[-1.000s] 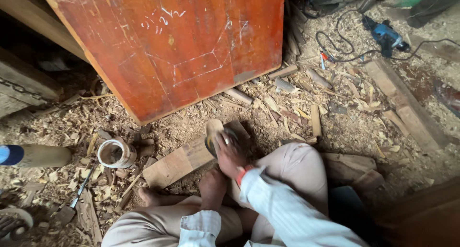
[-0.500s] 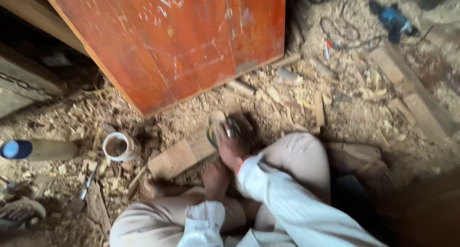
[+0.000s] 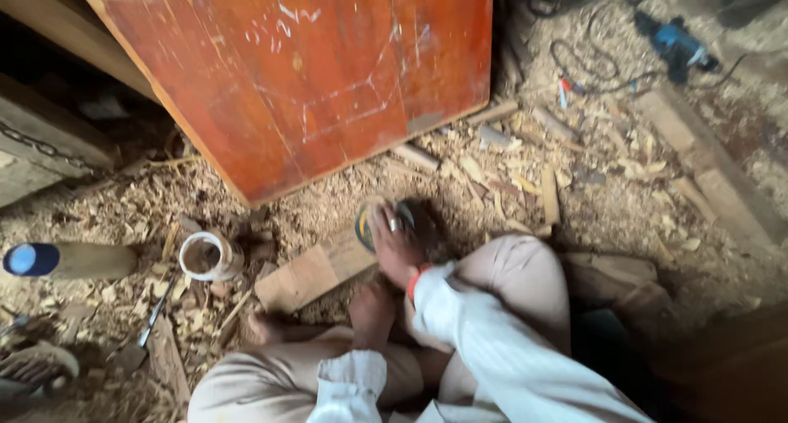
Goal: The person sits on the floor and sands a small wooden object using a sanding disc. They hold the object with one hand and rub the sanding disc against it with the other hand repeatedly.
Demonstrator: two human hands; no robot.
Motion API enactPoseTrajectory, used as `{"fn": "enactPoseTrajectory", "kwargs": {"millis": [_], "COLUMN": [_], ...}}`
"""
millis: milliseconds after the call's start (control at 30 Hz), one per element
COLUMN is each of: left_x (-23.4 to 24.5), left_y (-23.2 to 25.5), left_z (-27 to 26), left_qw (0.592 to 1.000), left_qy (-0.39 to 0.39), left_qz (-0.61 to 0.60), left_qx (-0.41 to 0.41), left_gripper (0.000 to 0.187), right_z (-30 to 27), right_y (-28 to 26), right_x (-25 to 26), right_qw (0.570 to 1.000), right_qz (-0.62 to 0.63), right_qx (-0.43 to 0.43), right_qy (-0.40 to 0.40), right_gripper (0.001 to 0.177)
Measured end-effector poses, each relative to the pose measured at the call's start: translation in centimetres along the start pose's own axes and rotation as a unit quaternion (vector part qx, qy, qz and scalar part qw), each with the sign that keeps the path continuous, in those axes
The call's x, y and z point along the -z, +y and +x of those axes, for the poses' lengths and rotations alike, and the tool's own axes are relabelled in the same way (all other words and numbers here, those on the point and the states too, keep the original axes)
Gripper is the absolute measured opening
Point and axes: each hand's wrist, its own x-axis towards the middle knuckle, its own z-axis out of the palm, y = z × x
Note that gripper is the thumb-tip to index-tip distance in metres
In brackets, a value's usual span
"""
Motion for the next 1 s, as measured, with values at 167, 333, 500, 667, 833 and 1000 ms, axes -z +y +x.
{"fn": "enactPoseTrajectory", "kwargs": {"millis": [167, 333, 500, 667, 833, 1000], "left_x": [0.7, 1.0, 4.1, 7.2, 10.2, 12.5], "left_y": [-0.6, 0.3, 1.2, 2.2, 4.1, 4.7], "left_z": [-0.3, -1.8, 1.4, 1.5, 1.8, 2.9], "left_qw": [0.998, 0.997, 0.979, 0.967, 0.979, 0.985], "left_qy": [-0.048, 0.072, -0.136, -0.124, -0.076, -0.029], "left_qz": [-0.041, -0.007, -0.127, -0.198, -0.163, -0.113], "left_qx": [0.013, -0.022, 0.083, 0.098, 0.098, 0.13], "left_gripper": [0.021, 0.023, 0.033, 0.043, 0.04, 0.024], "right_z": [-2.2, -0.2, 6.7, -0.7, -2.9, -2.4], "right_y": [-0.7, -0.1, 4.0, 9.0, 11.7, 11.1], "right_x": [-0.7, 0.3, 4.5, 7.7, 8.7, 9.2], "right_qw": [0.995, 0.979, 0.876, 0.416, 0.196, 0.17], "right_qz": [0.092, 0.178, 0.369, 0.862, 0.926, 0.936], "right_qx": [-0.033, -0.057, -0.309, -0.271, -0.256, -0.241], "right_qy": [0.003, 0.084, -0.037, 0.1, 0.195, 0.194], "right_gripper": [0.052, 0.053, 0.043, 0.042, 0.043, 0.048]}}
